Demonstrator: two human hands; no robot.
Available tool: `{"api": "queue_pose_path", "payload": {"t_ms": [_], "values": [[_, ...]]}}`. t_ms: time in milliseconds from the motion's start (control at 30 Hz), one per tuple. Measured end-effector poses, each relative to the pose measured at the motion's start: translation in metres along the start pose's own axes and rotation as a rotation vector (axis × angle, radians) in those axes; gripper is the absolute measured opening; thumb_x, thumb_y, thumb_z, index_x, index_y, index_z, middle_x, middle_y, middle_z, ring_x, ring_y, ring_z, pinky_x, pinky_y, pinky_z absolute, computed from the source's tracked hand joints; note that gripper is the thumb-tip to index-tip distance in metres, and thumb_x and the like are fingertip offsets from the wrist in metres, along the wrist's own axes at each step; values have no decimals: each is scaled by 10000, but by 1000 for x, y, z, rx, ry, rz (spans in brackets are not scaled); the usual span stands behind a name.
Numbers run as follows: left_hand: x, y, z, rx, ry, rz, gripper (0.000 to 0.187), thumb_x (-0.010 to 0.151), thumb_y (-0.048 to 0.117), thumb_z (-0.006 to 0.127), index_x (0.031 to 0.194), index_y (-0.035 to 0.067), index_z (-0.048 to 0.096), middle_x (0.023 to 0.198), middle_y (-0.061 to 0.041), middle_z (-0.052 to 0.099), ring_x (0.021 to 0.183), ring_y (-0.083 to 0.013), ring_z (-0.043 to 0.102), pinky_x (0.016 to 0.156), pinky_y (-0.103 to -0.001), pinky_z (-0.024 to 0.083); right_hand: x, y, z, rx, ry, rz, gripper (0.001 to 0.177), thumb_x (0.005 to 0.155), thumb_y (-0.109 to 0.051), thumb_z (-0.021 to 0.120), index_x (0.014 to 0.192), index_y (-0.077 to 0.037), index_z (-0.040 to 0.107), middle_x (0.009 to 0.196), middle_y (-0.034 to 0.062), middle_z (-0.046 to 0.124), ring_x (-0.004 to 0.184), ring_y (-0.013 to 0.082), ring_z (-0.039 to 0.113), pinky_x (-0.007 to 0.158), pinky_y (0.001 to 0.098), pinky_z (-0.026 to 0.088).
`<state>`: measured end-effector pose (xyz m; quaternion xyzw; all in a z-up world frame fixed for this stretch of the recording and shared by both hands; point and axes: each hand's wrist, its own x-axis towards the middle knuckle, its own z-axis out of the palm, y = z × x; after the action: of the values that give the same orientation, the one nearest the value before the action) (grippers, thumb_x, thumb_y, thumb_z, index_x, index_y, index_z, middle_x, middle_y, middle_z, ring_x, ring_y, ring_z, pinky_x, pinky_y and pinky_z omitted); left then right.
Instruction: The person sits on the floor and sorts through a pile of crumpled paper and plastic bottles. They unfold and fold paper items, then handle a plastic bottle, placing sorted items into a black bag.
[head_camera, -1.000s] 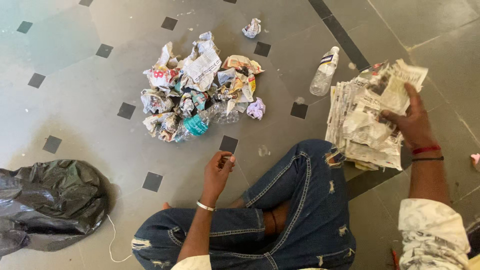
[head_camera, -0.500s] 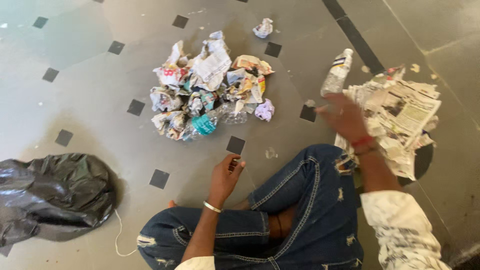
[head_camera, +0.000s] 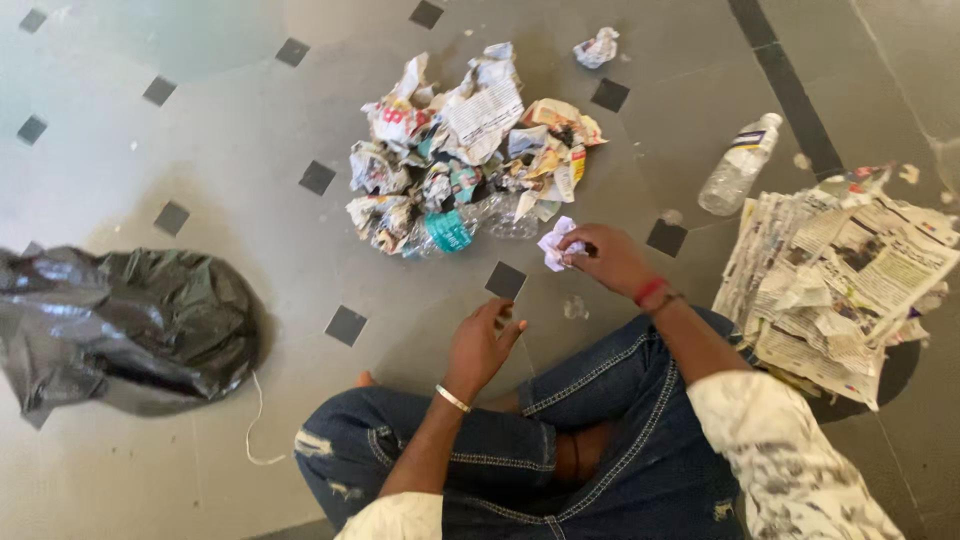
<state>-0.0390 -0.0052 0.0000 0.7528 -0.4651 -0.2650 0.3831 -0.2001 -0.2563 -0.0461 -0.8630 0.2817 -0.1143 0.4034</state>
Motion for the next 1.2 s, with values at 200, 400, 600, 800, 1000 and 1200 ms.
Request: {"api": "queue_pose_path", "payload": {"t_ms": [200,400,600,800,1000,1200], "values": [[4,-10,2,-455,63,-37,788,768,218,866,1403,21,442,1285,-131,573,1081,-223,639,742,-355,626,-39,-76,46,229,18,-225,570,813,-193,843,1264,-86,512,1125,105,650,1020,237,676,872,361,539],[6,-34,12,-696,-12,-159,367,956,105,716,1304,-2,667,965,-82,709,759,-124,646,641,-280,566,-42,-105,59,347,-106,-146,459,863,-219,808,1234,-74,580,1112,77,668,1030,160,652,840,334,555],[15,-54,-3,-856,253,-285,229,1025,168,622,1182,26,711,832,-62,729,621,-118,667,545,-263,543,-32,-67,50,578,-42,92,212,944,-203,702,1093,-53,722,930,14,738,796,88,655,682,262,532],[14,-63,-27,-924,558,-285,258,1069,204,564,1175,27,720,739,-47,658,551,-113,617,473,-248,465,-27,-26,46,645,356,94,195,1064,-192,717,1016,-3,712,913,52,716,824,106,651,760,279,563],[16,-53,-40,-870,506,-128,286,1011,35,587,1275,41,697,1024,-65,732,850,-108,692,728,-291,613,-26,-28,13,980,457,26,271,1047,-307,743,1130,-64,659,1141,103,701,1035,178,685,948,387,597],[10,-18,-16,-496,192,99,591,890,-127,561,1443,73,509,1271,-105,685,1113,-174,677,936,-319,562,-30,-76,24,323,71,-173,788,870,-448,772,1487,-61,471,1483,179,547,1343,278,541,1054,445,501]]}}
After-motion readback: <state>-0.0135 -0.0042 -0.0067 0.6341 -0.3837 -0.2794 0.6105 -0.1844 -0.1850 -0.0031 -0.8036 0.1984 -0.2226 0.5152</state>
